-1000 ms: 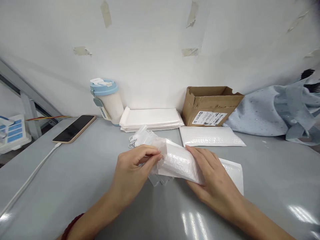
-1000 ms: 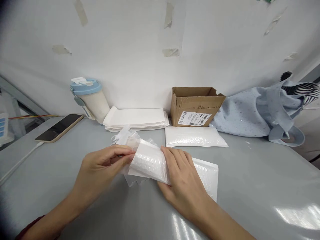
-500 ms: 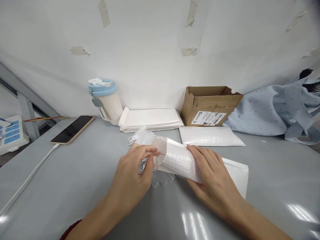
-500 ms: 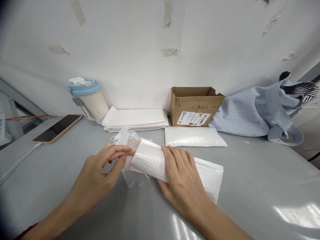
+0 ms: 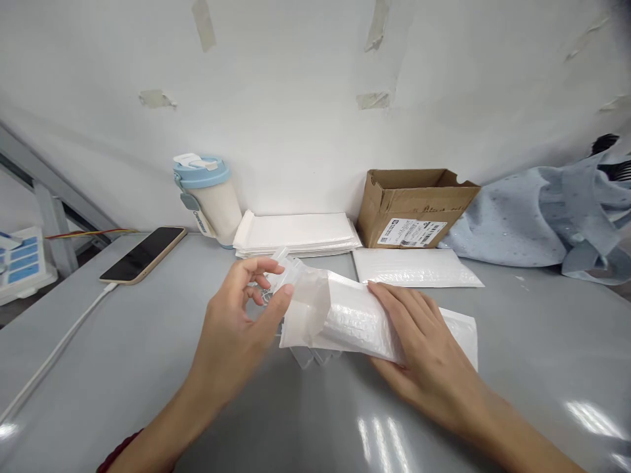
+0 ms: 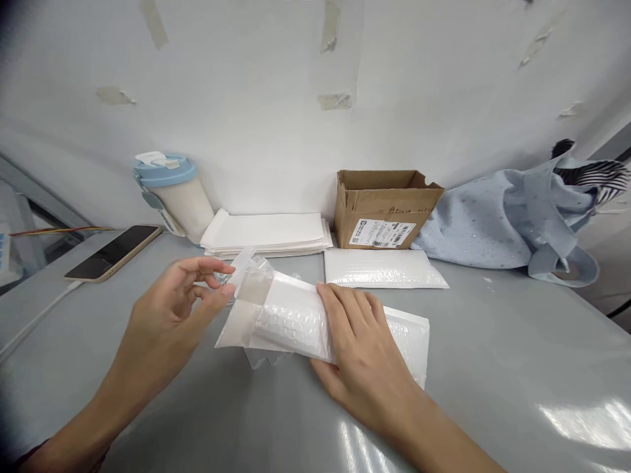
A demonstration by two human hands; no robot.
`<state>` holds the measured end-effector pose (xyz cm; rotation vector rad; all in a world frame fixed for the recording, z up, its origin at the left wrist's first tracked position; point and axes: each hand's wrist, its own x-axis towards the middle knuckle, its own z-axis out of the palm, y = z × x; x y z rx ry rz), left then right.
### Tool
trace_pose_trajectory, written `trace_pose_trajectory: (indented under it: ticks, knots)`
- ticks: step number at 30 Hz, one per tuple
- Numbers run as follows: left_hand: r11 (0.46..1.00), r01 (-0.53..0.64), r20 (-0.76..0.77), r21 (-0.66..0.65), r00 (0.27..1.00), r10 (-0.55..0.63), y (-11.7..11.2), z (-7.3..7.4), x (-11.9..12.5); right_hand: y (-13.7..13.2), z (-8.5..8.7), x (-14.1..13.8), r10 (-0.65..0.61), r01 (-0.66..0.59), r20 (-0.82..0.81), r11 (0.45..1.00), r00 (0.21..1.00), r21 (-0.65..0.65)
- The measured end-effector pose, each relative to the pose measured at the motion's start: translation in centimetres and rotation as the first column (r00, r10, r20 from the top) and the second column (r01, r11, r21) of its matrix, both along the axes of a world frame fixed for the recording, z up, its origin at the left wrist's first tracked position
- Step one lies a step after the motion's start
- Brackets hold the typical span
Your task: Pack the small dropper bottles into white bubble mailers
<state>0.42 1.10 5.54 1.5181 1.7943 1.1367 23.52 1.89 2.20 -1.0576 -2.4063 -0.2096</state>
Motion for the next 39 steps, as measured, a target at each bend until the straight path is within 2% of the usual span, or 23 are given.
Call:
trace_pose_trajectory:
  ticks: [2,4,5,7,10,14,20,23,25,27,28,30,32,33,36,39]
  knots:
    - [0.982,0.133,0.052,-0.133,0.991,-0.127,0.4,-0.1,-0.2,0.1,0.3,0.2,0.009,-0.009,0.0,1.0,1.0,-0.009]
    - [0.915,0.31,0.148,-0.259,0.949,-0.279,0.6,-0.4,-0.1,0.0,0.3,0.0,-0.002,0.002,0.014,1.0,1.0,0.016]
    - [0.893,0.347,0.177,-0.285,0.935,-0.307,0.6,-0.5,0.1,-0.1,0.3,-0.1,-0.013,0.012,0.032,0.999,0.999,0.045]
    - [0.899,0.33,0.201,-0.289,0.939,-0.281,0.4,-0.8,0.5,-0.4,0.0,-0.6,-0.033,0.022,0.088,0.992,0.996,0.128]
    - [0.91,0.312,0.246,-0.272,0.937,-0.248,0.0,-1.1,1.3,-1.0,-0.5,-1.5,-0.005,-0.038,0.19,0.974,0.982,0.222]
    - [0.886,0.372,0.303,-0.279,0.909,-0.286,-0.3,-1.2,1.8,-1.4,-0.9,-2.0,0.065,-0.119,0.225,0.964,0.972,0.236]
    - [0.907,0.375,0.203,-0.191,0.919,-0.337,-0.6,-0.9,1.5,-0.8,-0.9,-1.2,0.096,-0.117,0.141,0.982,0.985,0.151]
    - [0.926,0.374,0.054,-0.052,0.927,-0.371,-0.8,-0.9,1.6,-0.9,-0.6,-0.8,0.117,-0.121,0.033,0.975,0.993,0.188]
    - [0.915,0.397,-0.025,0.073,0.918,-0.396,-1.0,-1.2,1.6,-1.0,-0.4,-0.6,0.141,-0.128,-0.041,0.967,0.989,0.22]
    - [0.87,0.442,-0.097,0.218,0.897,-0.431,-1.2,-1.7,1.6,-1.0,-0.2,-0.6,0.181,-0.156,-0.084,0.957,0.98,0.243]
    - [0.827,0.476,-0.156,0.299,0.879,-0.45,-1.2,-2.0,1.7,-1.0,-0.1,-0.6,0.205,-0.174,-0.095,0.95,0.974,0.257]
    - [0.7,0.575,-0.328,0.423,0.818,-0.473,-1.1,-2.6,1.7,-1.0,0.0,-0.7,0.238,-0.197,-0.116,0.937,0.964,0.287]
    - [0.58,0.68,-0.521,0.448,0.726,-0.449,-0.9,-3.3,1.8,-1.0,0.1,-0.9,0.262,-0.212,-0.128,0.926,0.957,0.312]
    - [0.542,0.712,-0.6,0.446,0.687,-0.409,-0.8,-3.5,1.8,-1.1,0.2,-0.9,0.272,-0.216,-0.138,0.921,0.952,0.325]
    - [0.474,0.749,-0.751,0.463,0.616,-0.24,-0.4,-4.0,2.0,-1.3,0.3,-1.0,0.311,-0.243,-0.168,0.91,0.935,0.335]
    - [0.441,0.737,-0.77,0.512,0.621,-0.144,0.0,-3.9,2.1,-1.0,0.5,-0.7,0.311,-0.233,-0.2,0.913,0.929,0.334]
